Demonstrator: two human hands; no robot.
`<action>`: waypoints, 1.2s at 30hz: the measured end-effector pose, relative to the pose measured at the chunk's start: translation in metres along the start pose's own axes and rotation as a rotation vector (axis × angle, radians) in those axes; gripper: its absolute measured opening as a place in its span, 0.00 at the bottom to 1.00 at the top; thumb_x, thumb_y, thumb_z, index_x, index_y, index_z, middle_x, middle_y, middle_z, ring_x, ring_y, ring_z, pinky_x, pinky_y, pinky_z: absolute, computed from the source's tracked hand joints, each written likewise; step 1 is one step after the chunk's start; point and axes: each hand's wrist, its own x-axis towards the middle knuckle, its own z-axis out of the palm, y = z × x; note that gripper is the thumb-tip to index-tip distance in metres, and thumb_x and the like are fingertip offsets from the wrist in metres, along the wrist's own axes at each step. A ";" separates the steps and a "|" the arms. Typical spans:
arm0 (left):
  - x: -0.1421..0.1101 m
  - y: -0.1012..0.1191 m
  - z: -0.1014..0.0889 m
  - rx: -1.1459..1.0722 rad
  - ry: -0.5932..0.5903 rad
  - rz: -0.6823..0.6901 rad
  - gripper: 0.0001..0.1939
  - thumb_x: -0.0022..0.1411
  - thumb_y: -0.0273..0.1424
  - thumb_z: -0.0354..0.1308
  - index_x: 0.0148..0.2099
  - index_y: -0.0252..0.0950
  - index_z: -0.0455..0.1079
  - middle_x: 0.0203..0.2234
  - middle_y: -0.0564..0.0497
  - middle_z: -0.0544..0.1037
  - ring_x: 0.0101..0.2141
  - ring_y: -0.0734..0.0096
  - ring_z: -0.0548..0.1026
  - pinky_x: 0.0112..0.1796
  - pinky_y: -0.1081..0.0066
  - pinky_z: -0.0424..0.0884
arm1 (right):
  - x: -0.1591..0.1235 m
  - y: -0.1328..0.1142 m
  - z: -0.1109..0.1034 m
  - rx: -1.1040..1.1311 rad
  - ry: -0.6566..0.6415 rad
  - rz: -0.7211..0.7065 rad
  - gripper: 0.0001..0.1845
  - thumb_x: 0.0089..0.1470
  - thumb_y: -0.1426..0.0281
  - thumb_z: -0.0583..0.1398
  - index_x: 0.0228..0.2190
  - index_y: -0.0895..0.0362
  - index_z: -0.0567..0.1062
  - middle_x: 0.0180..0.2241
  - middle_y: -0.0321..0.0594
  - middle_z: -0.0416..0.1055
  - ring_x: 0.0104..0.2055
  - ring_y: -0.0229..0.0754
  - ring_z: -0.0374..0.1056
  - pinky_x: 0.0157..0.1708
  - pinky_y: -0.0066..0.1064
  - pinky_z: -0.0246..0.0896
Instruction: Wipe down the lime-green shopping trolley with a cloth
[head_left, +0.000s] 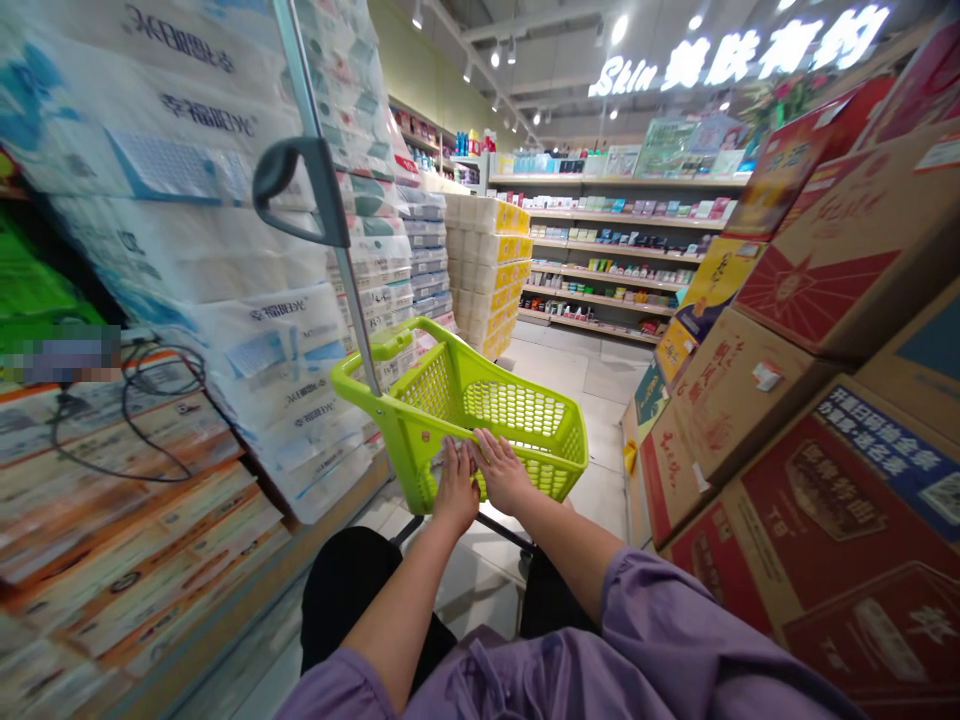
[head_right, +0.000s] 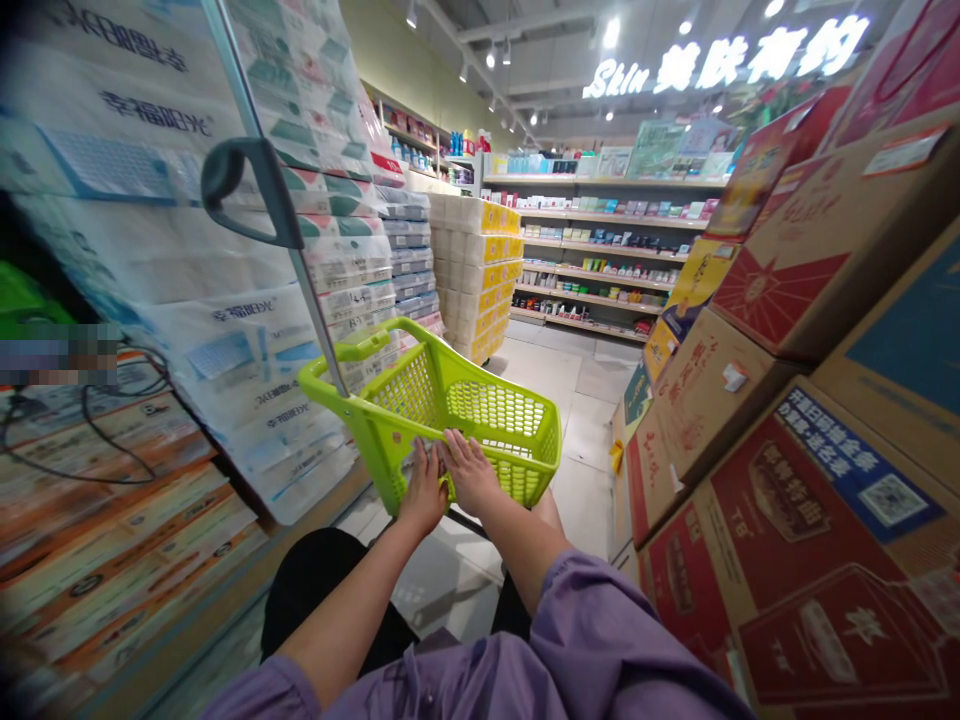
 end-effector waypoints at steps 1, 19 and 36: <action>-0.001 0.001 -0.001 0.020 -0.005 -0.010 0.40 0.56 0.21 0.50 0.68 0.29 0.39 0.67 0.35 0.33 0.66 0.51 0.33 0.62 0.50 0.49 | 0.000 0.000 -0.001 0.004 0.001 -0.005 0.41 0.52 0.74 0.53 0.65 0.62 0.45 0.68 0.47 0.33 0.69 0.49 0.32 0.65 0.45 0.33; -0.007 -0.006 -0.021 0.336 -0.091 0.093 0.36 0.55 0.20 0.47 0.67 0.37 0.51 0.67 0.45 0.49 0.66 0.54 0.41 0.63 0.50 0.43 | -0.002 -0.002 -0.007 0.016 0.010 -0.023 0.40 0.52 0.75 0.52 0.65 0.62 0.47 0.68 0.45 0.35 0.69 0.47 0.32 0.65 0.44 0.35; -0.012 0.001 -0.007 0.341 -0.067 0.205 0.39 0.55 0.19 0.46 0.69 0.36 0.44 0.67 0.46 0.47 0.66 0.59 0.42 0.63 0.54 0.45 | -0.042 0.037 0.004 -0.090 0.066 -0.068 0.39 0.54 0.81 0.47 0.65 0.60 0.43 0.67 0.42 0.41 0.69 0.44 0.38 0.65 0.47 0.39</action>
